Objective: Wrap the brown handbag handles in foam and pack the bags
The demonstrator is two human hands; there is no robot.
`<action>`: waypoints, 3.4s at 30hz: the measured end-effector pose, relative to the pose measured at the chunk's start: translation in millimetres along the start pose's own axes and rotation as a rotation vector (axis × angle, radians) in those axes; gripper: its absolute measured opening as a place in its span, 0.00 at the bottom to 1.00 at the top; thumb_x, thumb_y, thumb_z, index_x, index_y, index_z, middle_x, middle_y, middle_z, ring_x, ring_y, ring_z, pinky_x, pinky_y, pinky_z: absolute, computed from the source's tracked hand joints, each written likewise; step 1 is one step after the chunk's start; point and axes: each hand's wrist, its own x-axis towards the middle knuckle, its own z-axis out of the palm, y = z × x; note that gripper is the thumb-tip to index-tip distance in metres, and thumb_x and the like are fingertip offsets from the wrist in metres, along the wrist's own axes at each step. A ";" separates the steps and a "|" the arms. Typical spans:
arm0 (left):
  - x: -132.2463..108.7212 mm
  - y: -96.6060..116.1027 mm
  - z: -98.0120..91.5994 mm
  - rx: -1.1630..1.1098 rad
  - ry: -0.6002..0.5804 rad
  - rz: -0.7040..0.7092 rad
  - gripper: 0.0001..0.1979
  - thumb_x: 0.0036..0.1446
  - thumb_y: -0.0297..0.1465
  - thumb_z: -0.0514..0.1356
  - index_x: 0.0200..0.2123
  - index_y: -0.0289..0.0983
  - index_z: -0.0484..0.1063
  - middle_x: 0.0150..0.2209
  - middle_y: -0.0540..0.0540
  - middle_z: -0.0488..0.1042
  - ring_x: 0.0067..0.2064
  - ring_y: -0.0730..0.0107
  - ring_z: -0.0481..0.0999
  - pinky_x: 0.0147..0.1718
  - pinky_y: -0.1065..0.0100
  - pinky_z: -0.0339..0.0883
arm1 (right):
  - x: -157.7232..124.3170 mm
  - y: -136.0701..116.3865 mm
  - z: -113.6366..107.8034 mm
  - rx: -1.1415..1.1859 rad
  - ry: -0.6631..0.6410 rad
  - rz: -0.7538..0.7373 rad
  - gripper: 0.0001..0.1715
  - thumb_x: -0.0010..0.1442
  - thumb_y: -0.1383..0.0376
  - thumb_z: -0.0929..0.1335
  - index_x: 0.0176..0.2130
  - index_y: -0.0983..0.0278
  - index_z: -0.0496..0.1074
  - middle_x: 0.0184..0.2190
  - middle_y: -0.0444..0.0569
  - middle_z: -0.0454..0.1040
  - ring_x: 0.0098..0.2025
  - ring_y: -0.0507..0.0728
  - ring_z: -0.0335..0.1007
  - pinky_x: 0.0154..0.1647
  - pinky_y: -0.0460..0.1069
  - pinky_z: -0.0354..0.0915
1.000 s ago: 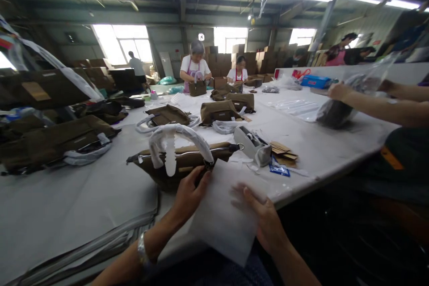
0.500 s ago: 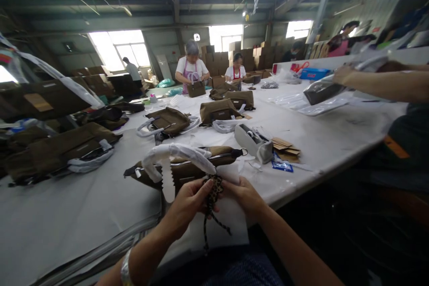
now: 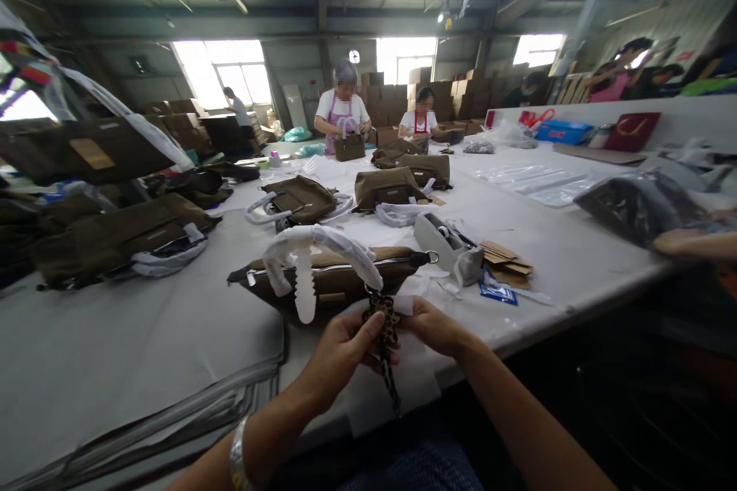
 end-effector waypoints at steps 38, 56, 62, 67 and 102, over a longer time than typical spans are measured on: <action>-7.1 -0.3 -37.7 0.166 0.054 0.139 0.28 0.59 0.47 0.62 0.57 0.37 0.72 0.55 0.40 0.77 0.58 0.48 0.73 0.57 0.54 0.67 | -0.4 -29.2 37.4 -0.079 0.357 -0.107 0.22 0.58 0.55 0.74 0.50 0.63 0.79 0.47 0.51 0.80 0.52 0.64 0.75 0.57 0.59 0.67; 2.5 -8.0 -23.2 0.306 0.352 0.275 0.20 0.56 0.36 0.66 0.52 0.39 0.78 0.53 0.45 0.79 0.58 0.50 0.75 0.59 0.54 0.68 | -15.8 27.4 28.7 0.335 0.427 -0.080 0.24 0.52 0.56 0.77 0.48 0.60 0.77 0.41 0.51 0.81 0.43 0.64 0.77 0.46 0.56 0.72; 1.8 -10.6 -22.5 0.334 0.377 0.276 0.22 0.57 0.37 0.65 0.54 0.38 0.76 0.54 0.44 0.79 0.57 0.50 0.75 0.58 0.56 0.69 | -8.8 34.5 34.0 -0.161 0.488 -0.294 0.22 0.62 0.50 0.69 0.50 0.59 0.76 0.47 0.51 0.78 0.48 0.64 0.73 0.50 0.56 0.68; -0.6 -15.3 -20.6 0.415 0.379 0.293 0.21 0.60 0.39 0.62 0.54 0.37 0.75 0.51 0.44 0.80 0.54 0.52 0.78 0.55 0.58 0.69 | -1.3 24.8 50.2 -0.416 0.642 -0.380 0.18 0.66 0.54 0.67 0.50 0.60 0.76 0.45 0.52 0.76 0.48 0.61 0.71 0.48 0.52 0.66; -3.3 -19.5 -11.2 1.225 0.534 0.361 0.35 0.63 0.30 0.52 0.70 0.24 0.47 0.67 0.25 0.59 0.68 0.44 0.60 0.60 0.49 0.65 | 27.3 19.5 77.1 -0.466 0.731 -0.346 0.22 0.60 0.52 0.72 0.24 0.65 0.70 0.22 0.43 0.68 0.28 0.51 0.61 0.29 0.46 0.59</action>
